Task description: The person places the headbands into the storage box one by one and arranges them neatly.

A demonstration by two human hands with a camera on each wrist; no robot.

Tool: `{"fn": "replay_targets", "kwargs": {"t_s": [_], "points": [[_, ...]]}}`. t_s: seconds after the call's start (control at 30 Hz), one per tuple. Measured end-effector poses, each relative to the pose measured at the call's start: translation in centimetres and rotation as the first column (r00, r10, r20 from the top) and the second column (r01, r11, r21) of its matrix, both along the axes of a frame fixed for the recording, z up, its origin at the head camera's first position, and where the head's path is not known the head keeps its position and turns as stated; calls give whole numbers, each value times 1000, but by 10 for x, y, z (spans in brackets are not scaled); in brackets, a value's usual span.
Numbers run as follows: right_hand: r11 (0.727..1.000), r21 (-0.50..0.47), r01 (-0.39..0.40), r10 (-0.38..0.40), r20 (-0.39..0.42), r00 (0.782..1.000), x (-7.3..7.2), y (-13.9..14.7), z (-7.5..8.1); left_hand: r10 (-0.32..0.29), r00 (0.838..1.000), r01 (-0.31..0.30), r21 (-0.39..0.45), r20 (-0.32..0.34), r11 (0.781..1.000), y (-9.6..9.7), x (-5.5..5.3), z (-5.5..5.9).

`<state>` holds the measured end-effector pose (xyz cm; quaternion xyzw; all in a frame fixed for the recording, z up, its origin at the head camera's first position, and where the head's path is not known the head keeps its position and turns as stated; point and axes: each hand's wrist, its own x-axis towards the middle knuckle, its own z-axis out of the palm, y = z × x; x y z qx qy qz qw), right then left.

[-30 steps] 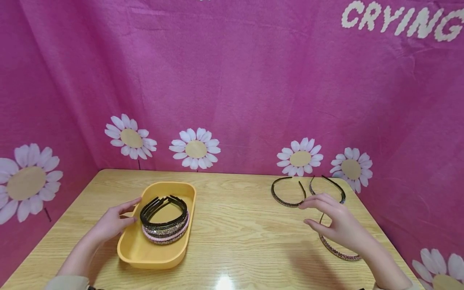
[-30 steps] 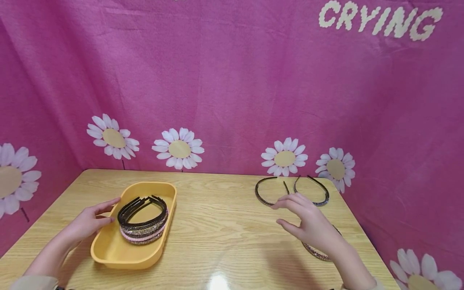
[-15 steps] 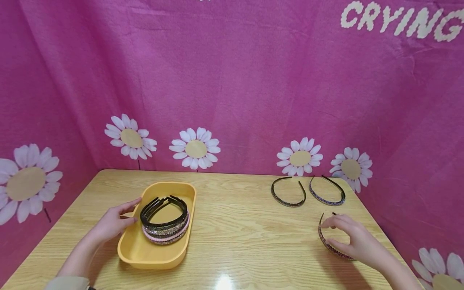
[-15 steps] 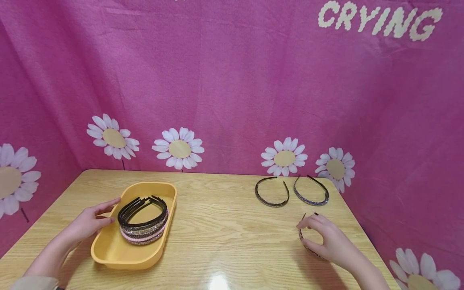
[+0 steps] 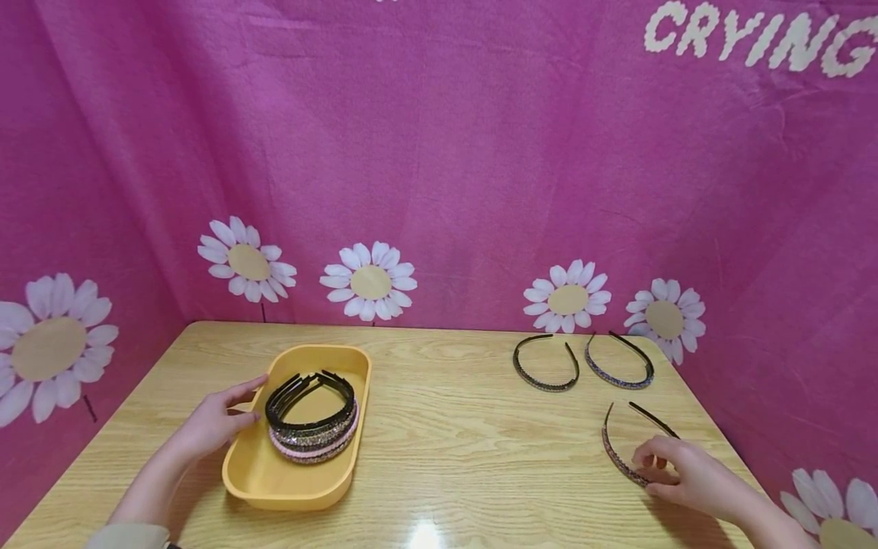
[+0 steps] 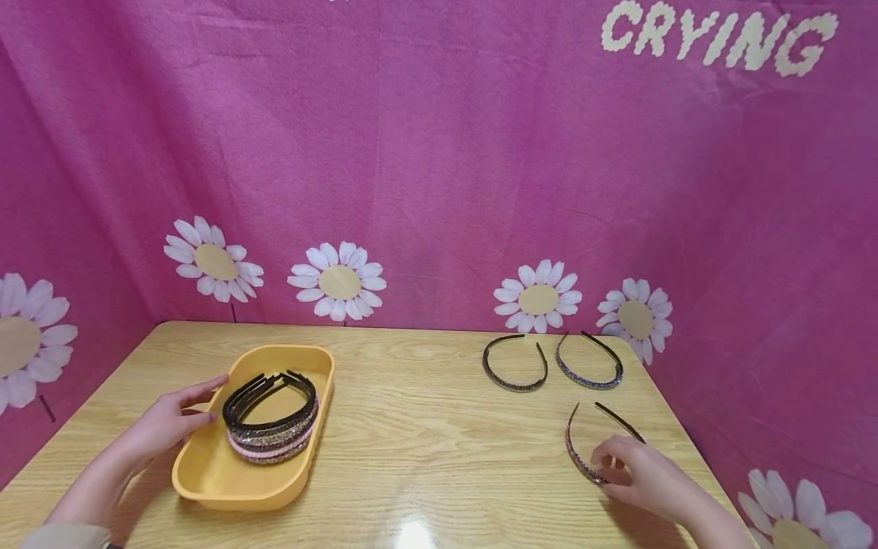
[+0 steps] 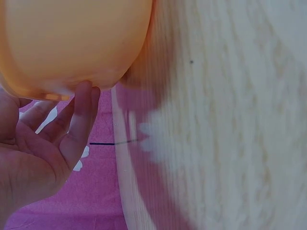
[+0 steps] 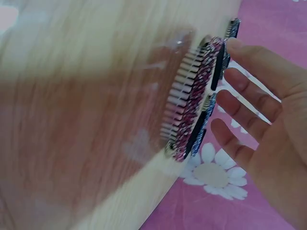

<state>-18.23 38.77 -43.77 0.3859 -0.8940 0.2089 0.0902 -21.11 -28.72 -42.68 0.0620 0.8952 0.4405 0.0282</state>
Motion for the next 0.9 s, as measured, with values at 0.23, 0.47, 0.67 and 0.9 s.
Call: {"fn": "replay_targets", "kwargs": {"t_s": [0.23,0.47,0.67,0.9], "points": [[999,19,-31,29,74,997,-3,12,-8,11,1000,-11,12,12,1000,0,0,0],[999,46,-27,25,34,999,-7,20,-15,10,1000,-10,2,14,1000,0,0,0],[998,-15,-56,58,147,987,-11,23,-16,7,1000,-7,3,17,1000,-1,-1,0],[998,-6,-58,59,194,979,-13,19,-13,1,1000,-1,35,14,999,0,0,-1]]}}
